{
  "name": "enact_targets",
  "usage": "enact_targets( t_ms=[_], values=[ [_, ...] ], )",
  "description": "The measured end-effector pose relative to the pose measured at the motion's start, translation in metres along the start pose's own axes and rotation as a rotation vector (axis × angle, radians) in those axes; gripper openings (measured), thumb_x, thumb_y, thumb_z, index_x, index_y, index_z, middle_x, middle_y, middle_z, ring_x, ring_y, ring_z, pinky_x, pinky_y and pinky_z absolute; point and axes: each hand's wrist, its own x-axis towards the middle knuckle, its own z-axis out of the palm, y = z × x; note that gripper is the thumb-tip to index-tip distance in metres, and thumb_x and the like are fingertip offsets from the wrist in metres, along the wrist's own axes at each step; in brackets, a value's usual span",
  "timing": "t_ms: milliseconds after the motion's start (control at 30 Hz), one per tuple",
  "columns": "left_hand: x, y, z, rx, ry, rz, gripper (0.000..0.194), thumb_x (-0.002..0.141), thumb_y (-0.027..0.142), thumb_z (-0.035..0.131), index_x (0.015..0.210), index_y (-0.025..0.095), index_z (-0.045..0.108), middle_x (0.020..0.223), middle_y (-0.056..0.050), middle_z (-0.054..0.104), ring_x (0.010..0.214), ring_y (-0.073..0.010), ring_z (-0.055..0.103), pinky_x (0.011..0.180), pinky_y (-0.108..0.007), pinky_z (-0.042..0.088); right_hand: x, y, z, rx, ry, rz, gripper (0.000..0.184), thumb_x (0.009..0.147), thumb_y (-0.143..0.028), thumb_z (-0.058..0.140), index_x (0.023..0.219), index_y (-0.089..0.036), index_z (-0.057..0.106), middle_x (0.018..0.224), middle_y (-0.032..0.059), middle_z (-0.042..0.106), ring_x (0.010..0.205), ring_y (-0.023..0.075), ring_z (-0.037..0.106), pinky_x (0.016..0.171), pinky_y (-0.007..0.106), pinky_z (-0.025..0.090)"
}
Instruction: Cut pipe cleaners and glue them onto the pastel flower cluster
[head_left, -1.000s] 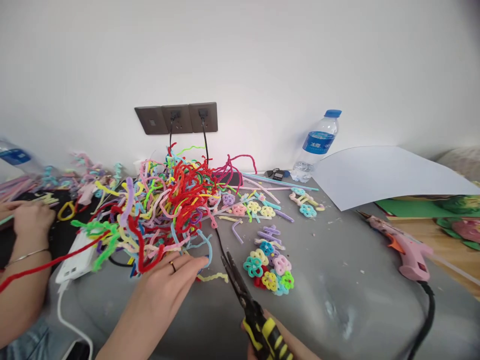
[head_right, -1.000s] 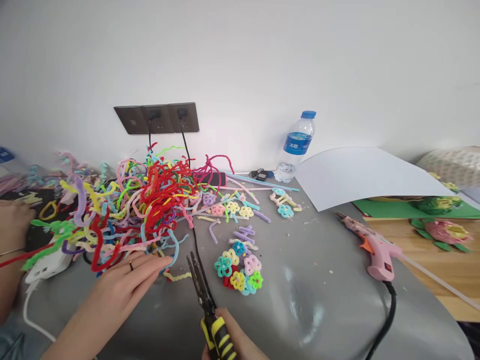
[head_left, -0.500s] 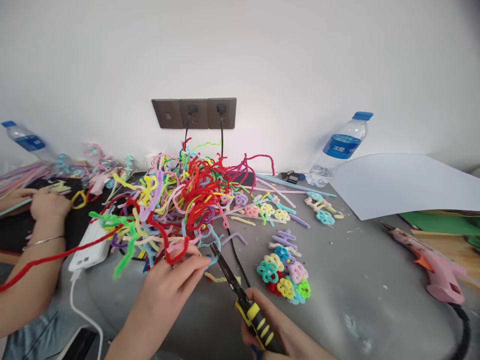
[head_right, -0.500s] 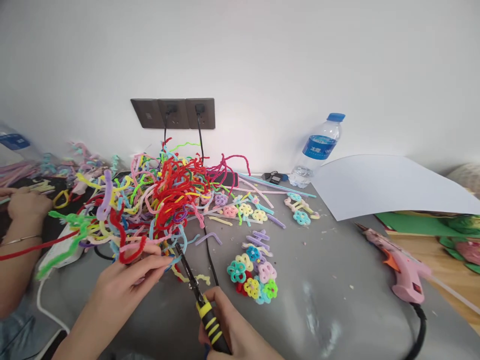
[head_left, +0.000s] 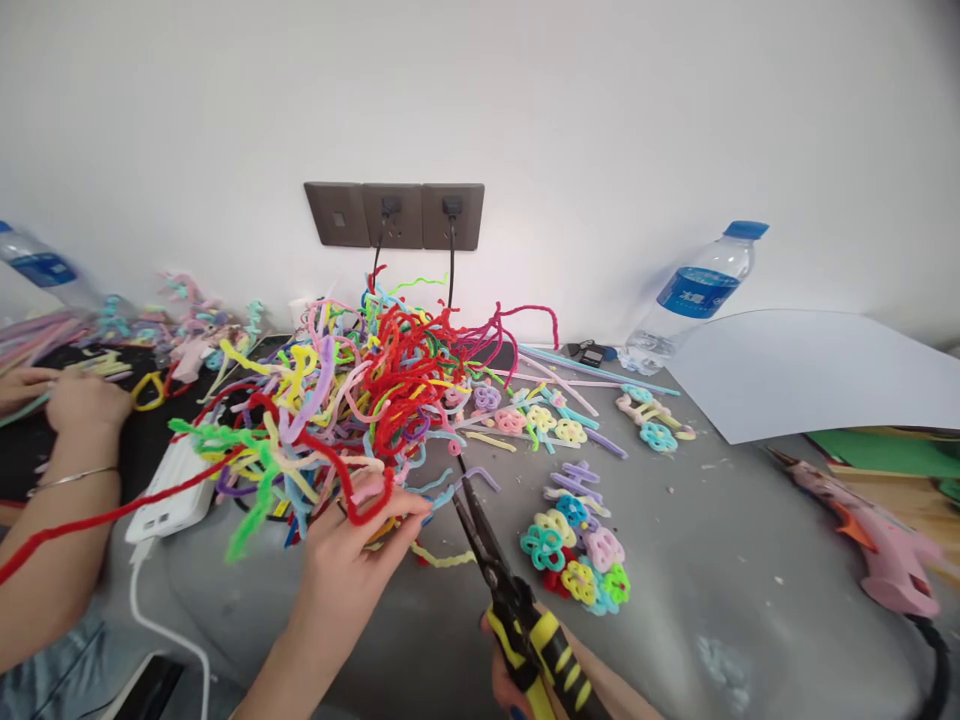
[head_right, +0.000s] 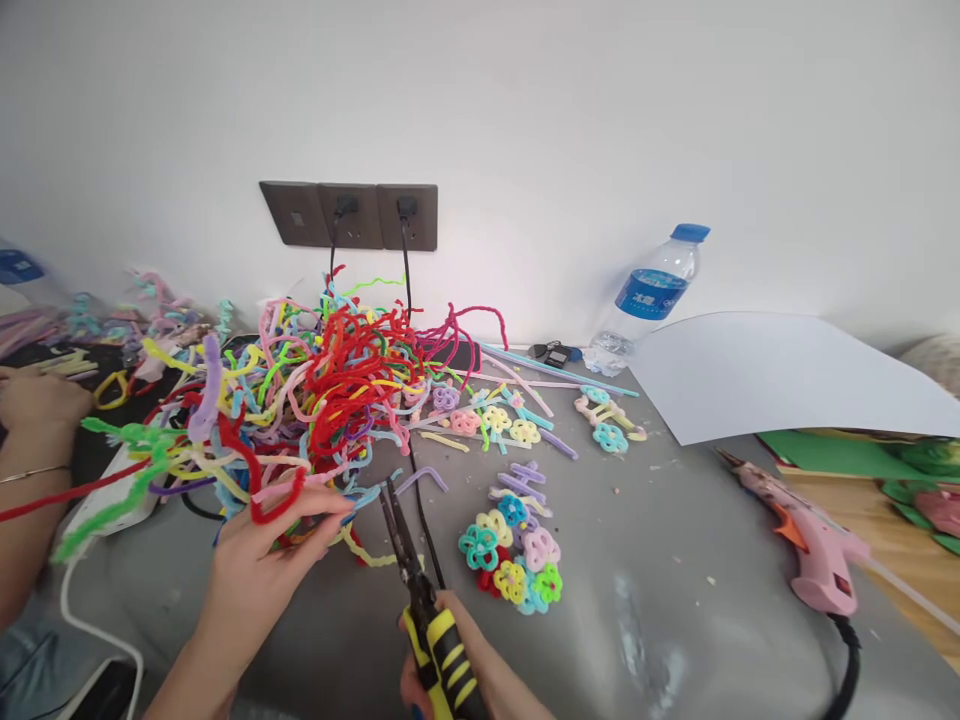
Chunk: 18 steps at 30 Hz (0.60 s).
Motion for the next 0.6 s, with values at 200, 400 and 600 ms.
enact_targets(
  t_ms=[200,400,600],
  values=[
    [0.003,0.003,0.007,-0.066,0.023,-0.084,0.017,0.096,0.027,0.066,0.08,0.022,0.064,0.071,0.002,0.074,0.067,-0.0135,0.074,0.07,-0.022,0.061,0.015,0.008,0.009,0.036,-0.053,0.06,0.05,0.069,-0.068,0.068,0.095,-0.028,0.054,0.053,-0.0095,0.049,0.05,0.0115,0.041,0.06,0.027,0.036],
    [0.0,-0.005,0.005,-0.151,-0.066,-0.065,0.013,0.095,0.025,0.068,0.084,0.022,0.061,0.075,0.003,0.073,0.065,-0.0111,0.074,0.065,-0.017,0.06,0.01,-0.002,0.018,0.105,0.059,0.116,0.048,0.07,-0.062,0.064,0.1,-0.028,0.049,0.063,-0.0071,0.05,0.055,0.0125,0.044,0.054,0.026,0.034],
    [-0.002,-0.009,0.001,-0.111,-0.069,0.008,0.007,0.097,0.021,0.066,0.092,0.024,0.062,0.081,0.004,0.075,0.076,-0.0121,0.076,0.076,-0.018,0.06,0.011,0.004,0.022,0.045,0.153,0.082,0.053,0.059,-0.039,0.063,0.109,-0.027,0.049,0.072,-0.0053,0.053,0.056,0.0117,0.041,0.049,0.024,0.027]
  ],
)
